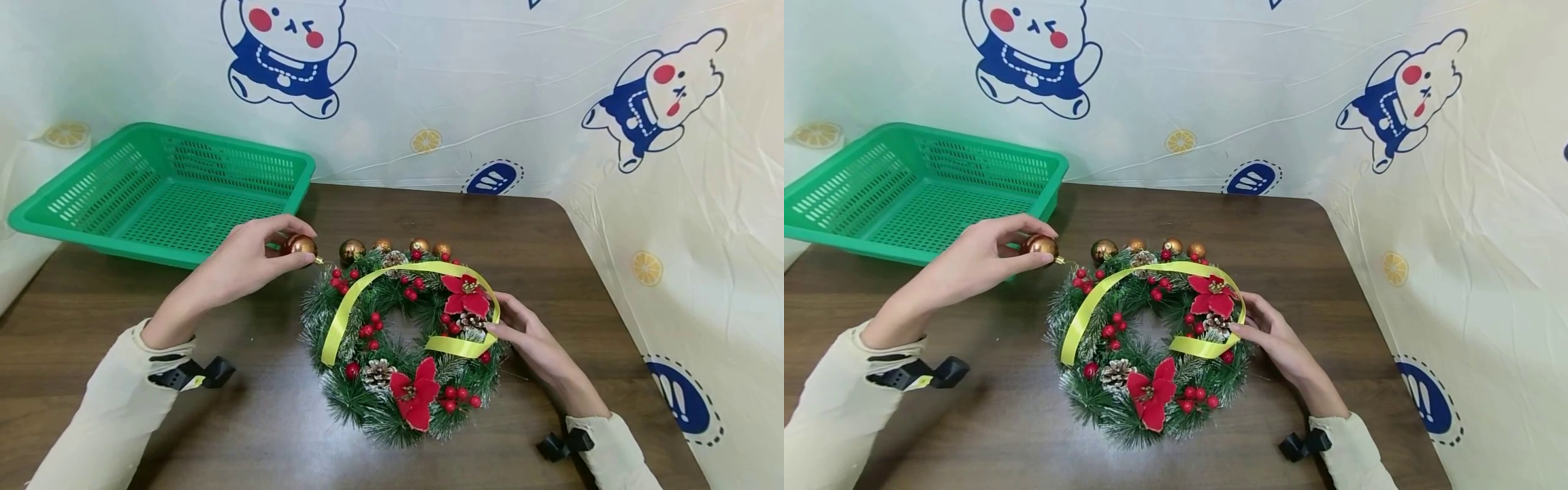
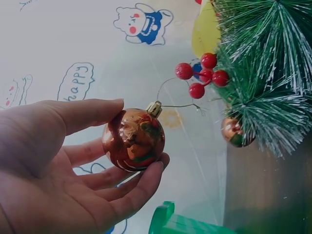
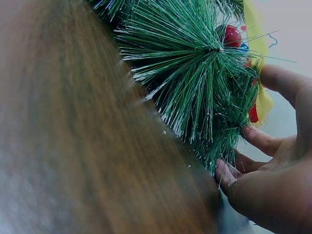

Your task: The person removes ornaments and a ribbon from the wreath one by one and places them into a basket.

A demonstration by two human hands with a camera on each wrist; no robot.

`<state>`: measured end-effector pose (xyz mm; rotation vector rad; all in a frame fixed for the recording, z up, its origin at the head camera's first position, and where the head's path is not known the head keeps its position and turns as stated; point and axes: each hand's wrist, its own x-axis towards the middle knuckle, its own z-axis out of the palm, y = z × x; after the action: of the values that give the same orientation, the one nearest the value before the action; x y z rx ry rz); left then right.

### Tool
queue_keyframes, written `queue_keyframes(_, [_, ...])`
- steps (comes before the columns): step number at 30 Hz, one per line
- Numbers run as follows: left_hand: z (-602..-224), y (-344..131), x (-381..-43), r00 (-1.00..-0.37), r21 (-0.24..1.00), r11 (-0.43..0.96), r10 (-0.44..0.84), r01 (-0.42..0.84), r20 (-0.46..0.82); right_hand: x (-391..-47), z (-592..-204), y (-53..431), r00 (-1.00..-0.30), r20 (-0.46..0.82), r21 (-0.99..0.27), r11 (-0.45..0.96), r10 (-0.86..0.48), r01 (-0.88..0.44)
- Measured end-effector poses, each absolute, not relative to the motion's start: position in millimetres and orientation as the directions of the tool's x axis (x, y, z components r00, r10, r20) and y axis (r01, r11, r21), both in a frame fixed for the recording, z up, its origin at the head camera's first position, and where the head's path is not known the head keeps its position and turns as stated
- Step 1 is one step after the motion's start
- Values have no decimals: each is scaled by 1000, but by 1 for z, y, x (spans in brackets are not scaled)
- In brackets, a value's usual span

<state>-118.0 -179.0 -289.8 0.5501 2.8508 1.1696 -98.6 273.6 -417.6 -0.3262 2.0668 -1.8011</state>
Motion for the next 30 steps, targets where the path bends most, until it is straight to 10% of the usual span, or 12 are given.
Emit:
queue_keyframes(16, [-281,-196,-121,-977,854,478,135,208,162,-99,-418,274,-902,-129,-987,145,-412,75])
queue_keyframes(30, [-289,-220,-136,-986,987,7,53,162,161,-99,-418,274,-901,-135,-984,159,-413,74])
